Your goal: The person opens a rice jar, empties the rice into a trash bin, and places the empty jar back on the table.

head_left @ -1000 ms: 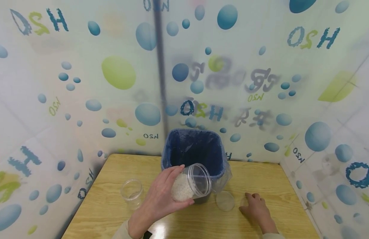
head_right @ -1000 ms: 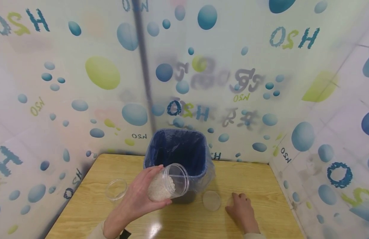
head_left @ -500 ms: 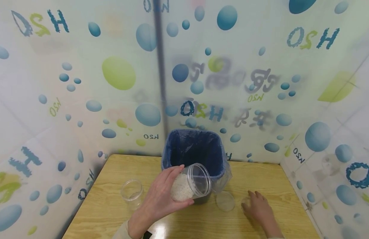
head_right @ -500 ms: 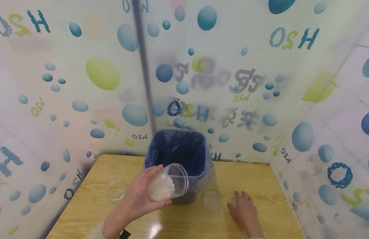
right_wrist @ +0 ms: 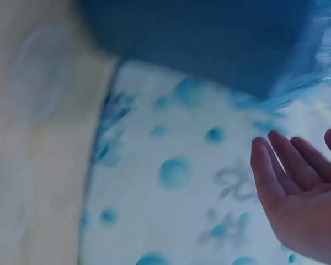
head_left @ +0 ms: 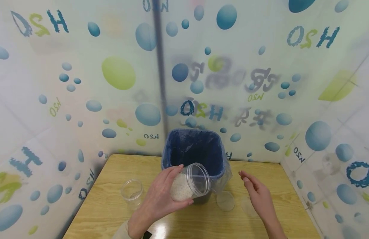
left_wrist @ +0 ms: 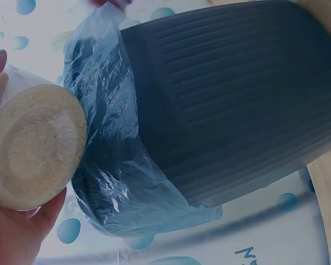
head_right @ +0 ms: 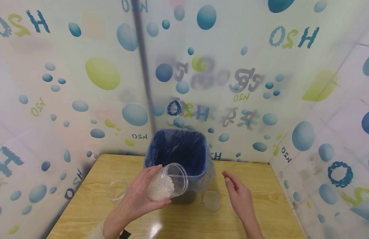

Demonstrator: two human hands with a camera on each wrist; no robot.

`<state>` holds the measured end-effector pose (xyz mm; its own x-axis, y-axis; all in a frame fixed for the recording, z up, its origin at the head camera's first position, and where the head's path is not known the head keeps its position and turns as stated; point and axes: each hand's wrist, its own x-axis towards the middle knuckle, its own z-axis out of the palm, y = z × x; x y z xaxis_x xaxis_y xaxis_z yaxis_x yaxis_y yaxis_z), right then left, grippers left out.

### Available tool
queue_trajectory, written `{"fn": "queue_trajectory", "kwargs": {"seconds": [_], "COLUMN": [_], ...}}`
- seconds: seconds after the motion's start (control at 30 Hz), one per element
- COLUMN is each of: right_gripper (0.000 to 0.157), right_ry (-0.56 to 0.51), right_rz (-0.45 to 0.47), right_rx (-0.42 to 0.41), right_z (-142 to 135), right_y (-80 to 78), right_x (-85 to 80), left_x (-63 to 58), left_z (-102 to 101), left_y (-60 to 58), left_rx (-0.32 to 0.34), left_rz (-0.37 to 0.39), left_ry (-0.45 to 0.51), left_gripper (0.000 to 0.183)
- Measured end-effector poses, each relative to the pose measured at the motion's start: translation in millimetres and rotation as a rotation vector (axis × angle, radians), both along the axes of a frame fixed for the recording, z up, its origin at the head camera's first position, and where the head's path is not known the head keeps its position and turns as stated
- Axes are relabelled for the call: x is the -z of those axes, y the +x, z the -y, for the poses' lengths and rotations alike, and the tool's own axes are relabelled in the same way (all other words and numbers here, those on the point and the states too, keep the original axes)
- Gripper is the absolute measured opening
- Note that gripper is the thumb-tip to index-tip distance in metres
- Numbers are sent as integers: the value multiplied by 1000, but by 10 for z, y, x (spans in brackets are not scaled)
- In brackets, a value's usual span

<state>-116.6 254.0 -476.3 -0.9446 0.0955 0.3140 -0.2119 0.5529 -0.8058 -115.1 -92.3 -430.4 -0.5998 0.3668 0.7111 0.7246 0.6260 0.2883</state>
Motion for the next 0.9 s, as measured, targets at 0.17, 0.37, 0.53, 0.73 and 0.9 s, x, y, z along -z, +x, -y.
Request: {"fn": "queue_trajectory", "kwargs": {"seconds": [0.17,0.37,0.53,0.73,0.9], "right_gripper": [43,52,59,64,65], "right_ry": [-165,-31,-91,-164,-153], "right_rz": [-8,25,71,159,179], "right_rx": [-56,-50,-99,-160,-164], "right_z": [237,452,540,601,646], "right_y": [-18,-122,-227,-300,-318], "right_x": [-280,-359,-355,-328,-306], "left_x": [4,18,0,-26,-39], "left_z": [24,52,98,189,307], "left_y": [2,6,6,-3,-21], "left_rx": [-11,-6,-9,-29,-57], "left_rz": [-15,-47,-64,-78,-84], "left_ry": [11,24,36,38,46], "left_gripper": [106,106,107,107,105]}}
